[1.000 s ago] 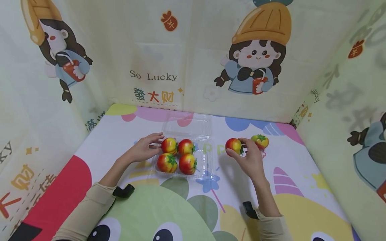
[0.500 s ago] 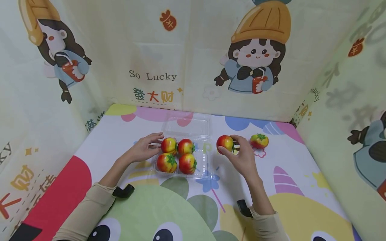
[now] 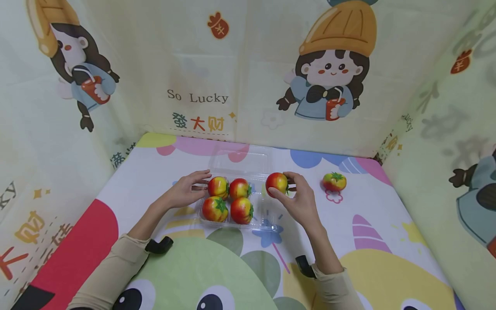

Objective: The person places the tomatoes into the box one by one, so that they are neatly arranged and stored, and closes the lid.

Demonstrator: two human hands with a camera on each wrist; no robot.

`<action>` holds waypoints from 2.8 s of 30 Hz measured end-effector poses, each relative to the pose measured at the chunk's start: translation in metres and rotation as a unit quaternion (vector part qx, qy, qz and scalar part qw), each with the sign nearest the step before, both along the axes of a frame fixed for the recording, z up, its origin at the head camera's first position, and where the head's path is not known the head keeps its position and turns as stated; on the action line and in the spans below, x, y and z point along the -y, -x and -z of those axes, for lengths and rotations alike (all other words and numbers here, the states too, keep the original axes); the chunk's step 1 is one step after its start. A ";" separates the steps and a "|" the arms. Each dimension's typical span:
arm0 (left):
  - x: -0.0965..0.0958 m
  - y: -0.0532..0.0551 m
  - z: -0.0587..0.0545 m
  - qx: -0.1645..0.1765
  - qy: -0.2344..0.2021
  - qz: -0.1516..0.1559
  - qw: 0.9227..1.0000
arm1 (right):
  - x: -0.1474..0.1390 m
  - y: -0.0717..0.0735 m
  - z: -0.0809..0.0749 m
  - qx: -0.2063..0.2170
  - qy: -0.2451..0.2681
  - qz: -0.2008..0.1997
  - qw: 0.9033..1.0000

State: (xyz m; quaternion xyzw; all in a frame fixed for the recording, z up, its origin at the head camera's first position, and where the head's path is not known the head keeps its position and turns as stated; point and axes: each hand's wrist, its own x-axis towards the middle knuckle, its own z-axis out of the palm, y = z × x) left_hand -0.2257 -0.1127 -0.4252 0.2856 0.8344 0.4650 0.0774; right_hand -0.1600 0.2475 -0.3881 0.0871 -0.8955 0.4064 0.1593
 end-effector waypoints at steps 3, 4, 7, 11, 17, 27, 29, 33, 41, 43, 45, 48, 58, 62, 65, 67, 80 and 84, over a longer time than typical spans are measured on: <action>0.000 0.000 0.000 0.000 0.002 0.000 1.000 | 0.005 0.001 0.002 -0.006 0.005 -0.015 1.000; 0.000 0.000 0.000 0.000 0.003 0.000 1.000 | 0.007 0.002 0.002 -0.005 0.005 -0.018 1.000; 0.000 0.000 -0.001 0.005 0.003 -0.002 1.000 | 0.011 0.004 0.003 0.001 0.005 -0.027 1.000; 0.000 -0.001 -0.002 0.008 0.002 -0.003 1.000 | 0.016 0.006 0.006 0.015 0.011 -0.038 0.999; 0.001 0.000 -0.002 0.004 0.006 -0.005 1.000 | 0.020 0.011 0.011 0.026 0.021 -0.051 0.998; 0.001 0.000 -0.002 0.002 0.004 -0.003 1.000 | 0.026 0.014 0.019 0.049 -0.001 -0.047 0.998; 0.000 -0.001 -0.002 0.004 0.004 -0.003 1.000 | 0.027 0.015 0.020 0.054 -0.004 -0.047 0.997; -0.001 0.000 -0.001 0.007 0.005 -0.003 1.000 | 0.027 0.016 0.023 0.063 -0.015 -0.045 0.997; 0.000 0.000 0.001 0.002 0.008 -0.003 1.000 | 0.028 0.019 0.031 0.051 -0.045 -0.054 0.996; 0.000 0.000 0.001 0.002 0.006 -0.002 1.000 | 0.029 0.019 0.033 0.044 -0.055 -0.056 0.996; 0.001 0.000 0.002 -0.001 0.004 0.001 1.000 | 0.029 0.019 0.034 0.039 -0.064 -0.057 0.996; 0.001 0.000 0.002 -0.005 0.003 0.003 1.000 | 0.031 0.018 0.035 0.040 -0.069 -0.054 0.995; 0.001 -0.001 -0.001 0.000 -0.001 0.001 1.000 | 0.029 0.014 0.030 0.048 -0.068 -0.043 0.996; 0.001 -0.001 -0.002 0.001 0.000 0.001 1.000 | 0.026 0.013 0.028 0.052 -0.065 -0.036 0.996; 0.002 -0.002 -0.001 0.003 0.000 0.002 1.000 | 0.023 0.013 0.028 0.054 -0.065 -0.032 0.996; 0.002 -0.002 -0.002 0.003 0.000 0.002 1.000 | 0.021 0.013 0.029 0.052 -0.065 -0.031 0.996; 0.002 -0.002 -0.001 -0.002 0.001 0.004 1.000 | 0.010 0.010 0.030 0.032 -0.073 -0.021 0.997; 0.002 -0.002 -0.002 0.000 0.003 0.003 1.000 | 0.005 0.009 0.030 0.024 -0.079 -0.015 0.996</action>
